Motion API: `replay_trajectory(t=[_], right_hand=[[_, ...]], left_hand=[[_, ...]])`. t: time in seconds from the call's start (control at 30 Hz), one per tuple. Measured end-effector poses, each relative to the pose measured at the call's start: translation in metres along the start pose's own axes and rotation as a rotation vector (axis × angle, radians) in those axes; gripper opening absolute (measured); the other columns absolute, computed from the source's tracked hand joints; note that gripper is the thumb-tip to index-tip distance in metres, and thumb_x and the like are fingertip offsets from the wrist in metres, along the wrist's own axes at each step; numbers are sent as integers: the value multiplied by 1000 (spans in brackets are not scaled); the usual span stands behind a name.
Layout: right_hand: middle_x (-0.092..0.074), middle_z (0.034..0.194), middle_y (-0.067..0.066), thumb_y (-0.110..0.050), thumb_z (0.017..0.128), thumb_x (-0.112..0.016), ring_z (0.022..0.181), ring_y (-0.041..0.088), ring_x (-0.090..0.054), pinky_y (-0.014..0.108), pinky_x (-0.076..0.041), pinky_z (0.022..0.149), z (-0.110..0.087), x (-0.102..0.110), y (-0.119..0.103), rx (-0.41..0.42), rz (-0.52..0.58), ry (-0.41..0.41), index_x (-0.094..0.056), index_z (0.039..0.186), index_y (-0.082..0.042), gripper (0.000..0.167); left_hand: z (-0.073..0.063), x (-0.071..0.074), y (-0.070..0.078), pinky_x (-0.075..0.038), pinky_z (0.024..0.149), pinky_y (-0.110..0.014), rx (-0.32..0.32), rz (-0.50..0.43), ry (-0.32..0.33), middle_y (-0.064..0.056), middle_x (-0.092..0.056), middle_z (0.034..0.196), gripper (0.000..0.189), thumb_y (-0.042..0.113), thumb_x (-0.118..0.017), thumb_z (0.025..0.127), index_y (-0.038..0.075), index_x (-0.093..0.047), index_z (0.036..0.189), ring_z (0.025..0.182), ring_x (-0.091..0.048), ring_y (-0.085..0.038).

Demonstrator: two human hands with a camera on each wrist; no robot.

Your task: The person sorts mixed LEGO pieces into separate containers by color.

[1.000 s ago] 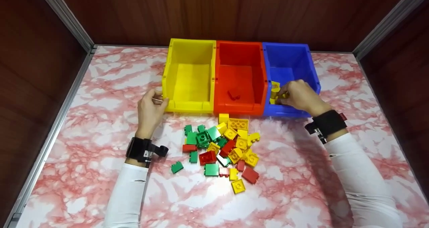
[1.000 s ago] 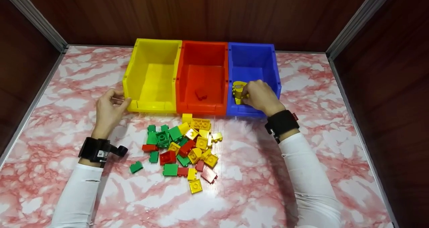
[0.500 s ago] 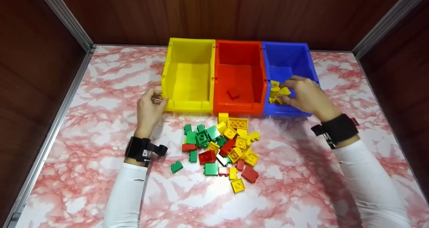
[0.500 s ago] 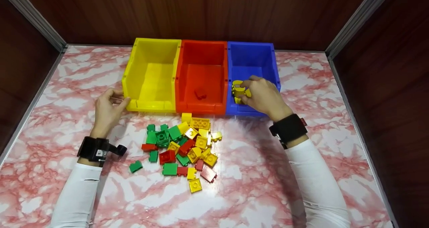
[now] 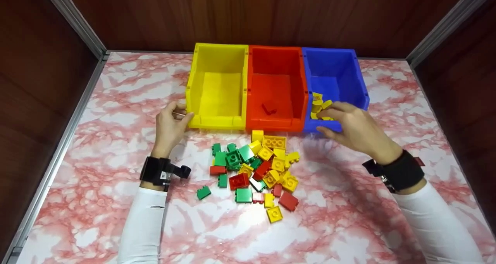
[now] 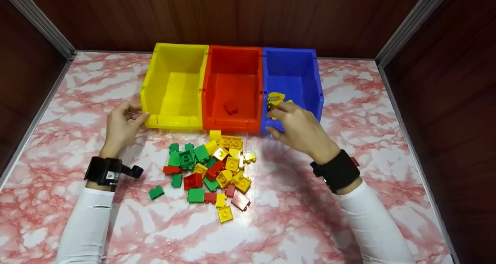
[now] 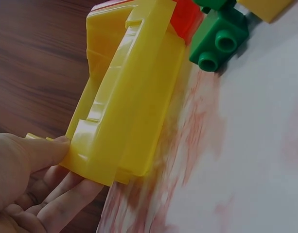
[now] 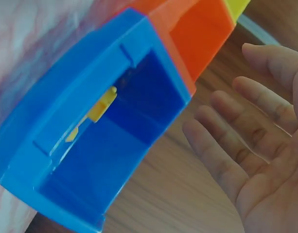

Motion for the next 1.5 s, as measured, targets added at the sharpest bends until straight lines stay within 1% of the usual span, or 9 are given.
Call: replay_trajectory(t=[0.2,0.3,0.53,0.7,0.87,1.0,1.2,1.37,1.5], right_hand=[[-77,110,17,-19,84,-90,99,33,-74,50,-64,85,-6,-14,-10,30,30,-38,-78,114,-5,36],[-76,113,14,-23,82,-91,102,31,-74,48,-65,86,-9,-25,-15,42,76,-84,-78,117,-8,41],[-77,115,12,-36,77,-95,107,30,-71,45,-65,91,-15,-66,-22,115,120,-209,-78,117,-7,53],[-77,113,7,-33,79,-93,105,26,-71,41,-64,92,-17,-91,-22,70,148,-282,-79,115,-11,44],[-73,101,6,-12,82,-87,86,18,-69,32,-64,77,-15,-104,-21,-2,255,-324,-78,107,-10,26],[-73,97,5,-7,82,-85,82,16,-69,28,-63,73,-16,-104,-19,-39,306,-331,-78,104,-9,23],[-73,96,5,-7,82,-85,81,14,-68,27,-62,70,-18,-93,-17,-38,302,-327,-79,105,-9,24],[-73,94,5,-6,80,-88,80,13,-68,33,-63,67,-17,-67,-12,-18,286,-259,-79,106,-6,27],[-73,94,6,-3,79,-89,78,12,-69,33,-63,66,-12,-40,-5,-5,251,-214,-79,105,-5,28]], left_hand=[[2,2,1,-48,77,-7,-2,-5,-15,-24,-74,111,26,9,-75,97,-6,-69,117,98,-72,-34],[2,1,0,-48,77,-7,1,-13,-22,-25,-73,111,26,9,-74,97,-6,-68,118,99,-71,-33],[2,2,0,-49,76,-6,5,-21,-6,-24,-74,111,25,8,-75,96,-6,-69,116,96,-72,-33],[1,2,0,-50,76,-7,4,-23,-10,-25,-74,111,25,8,-75,97,-6,-68,116,97,-72,-33],[1,1,-1,-50,77,-7,4,-12,-11,-23,-75,111,24,9,-75,97,-4,-69,116,97,-73,-33],[2,0,-2,-50,77,-7,4,-15,-12,-24,-75,111,24,8,-75,97,-5,-69,116,97,-73,-33],[2,0,-2,-50,76,-7,1,-13,-15,-24,-75,111,24,8,-75,96,-5,-69,116,97,-73,-34],[2,1,-2,-50,76,-7,5,-14,-19,-25,-75,112,25,8,-74,97,-5,-68,117,97,-73,-33],[1,0,-2,-50,76,-7,9,-16,-21,-24,-75,113,25,8,-74,97,-5,-68,117,97,-73,-33]])
Point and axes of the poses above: each hand's wrist, its own z-axis towards the middle knuckle, its own x-axis out of the back of the hand, y = z × x, the point moved 3 cm from there along z, towards the middle knuckle
